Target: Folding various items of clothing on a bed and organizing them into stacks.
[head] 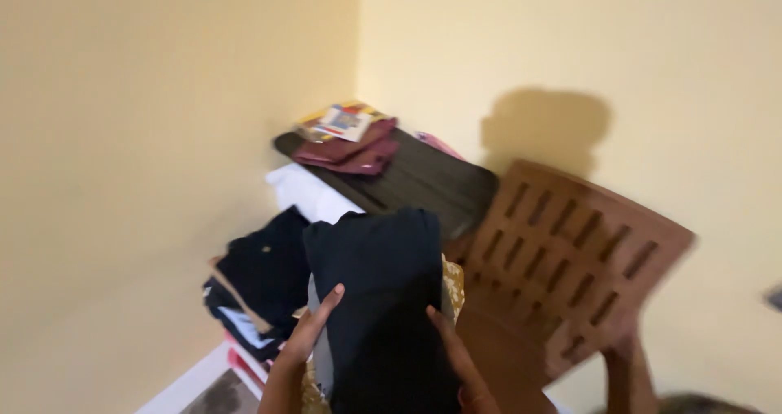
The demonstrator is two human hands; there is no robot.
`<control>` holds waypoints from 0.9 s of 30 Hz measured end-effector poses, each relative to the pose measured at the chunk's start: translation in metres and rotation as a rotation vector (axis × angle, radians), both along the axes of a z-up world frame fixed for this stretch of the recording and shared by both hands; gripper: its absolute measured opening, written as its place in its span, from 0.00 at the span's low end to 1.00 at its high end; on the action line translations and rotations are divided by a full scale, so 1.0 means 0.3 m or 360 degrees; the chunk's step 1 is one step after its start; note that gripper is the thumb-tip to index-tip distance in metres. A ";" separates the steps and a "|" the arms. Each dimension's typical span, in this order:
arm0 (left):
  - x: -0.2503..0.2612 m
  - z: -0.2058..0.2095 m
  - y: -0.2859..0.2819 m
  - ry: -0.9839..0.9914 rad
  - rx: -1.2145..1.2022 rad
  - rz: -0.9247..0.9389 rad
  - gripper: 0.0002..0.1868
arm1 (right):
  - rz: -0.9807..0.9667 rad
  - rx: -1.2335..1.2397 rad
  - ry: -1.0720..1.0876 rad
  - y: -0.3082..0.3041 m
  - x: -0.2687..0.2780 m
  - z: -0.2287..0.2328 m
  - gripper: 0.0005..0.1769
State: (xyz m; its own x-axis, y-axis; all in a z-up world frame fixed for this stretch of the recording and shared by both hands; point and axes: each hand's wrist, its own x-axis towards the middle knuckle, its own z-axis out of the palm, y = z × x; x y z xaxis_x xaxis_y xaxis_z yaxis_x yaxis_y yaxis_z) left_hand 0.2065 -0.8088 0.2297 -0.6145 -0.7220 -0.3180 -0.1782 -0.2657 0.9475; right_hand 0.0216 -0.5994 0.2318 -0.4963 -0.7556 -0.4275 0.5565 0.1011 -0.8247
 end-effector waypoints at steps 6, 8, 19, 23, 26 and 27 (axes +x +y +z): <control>0.153 -0.057 -0.208 -0.0001 0.0068 0.0213 0.63 | 0.0234 0.0237 0.0105 -0.362 -0.010 -0.064 0.57; 0.181 -0.058 -0.273 -0.0051 0.0025 0.0329 0.60 | 0.0392 -0.0043 0.0203 -0.561 -0.124 -0.314 0.53; 0.170 0.000 -0.574 0.0320 0.0244 0.0801 0.52 | 0.0685 0.0036 -0.0205 -0.954 -0.047 0.075 0.42; 0.154 -0.135 -0.774 0.0449 0.0189 0.0882 0.54 | 0.0837 -0.0063 -0.0056 -1.173 -0.118 0.049 0.45; 0.115 -0.265 -0.899 0.0202 0.0275 0.0978 0.58 | 0.0879 -0.0054 0.0145 -1.353 -0.271 -0.161 0.47; 0.100 -0.313 -0.940 -0.0056 0.0340 0.1056 0.61 | 0.0893 -0.0106 0.0215 -1.416 -0.334 -0.264 0.47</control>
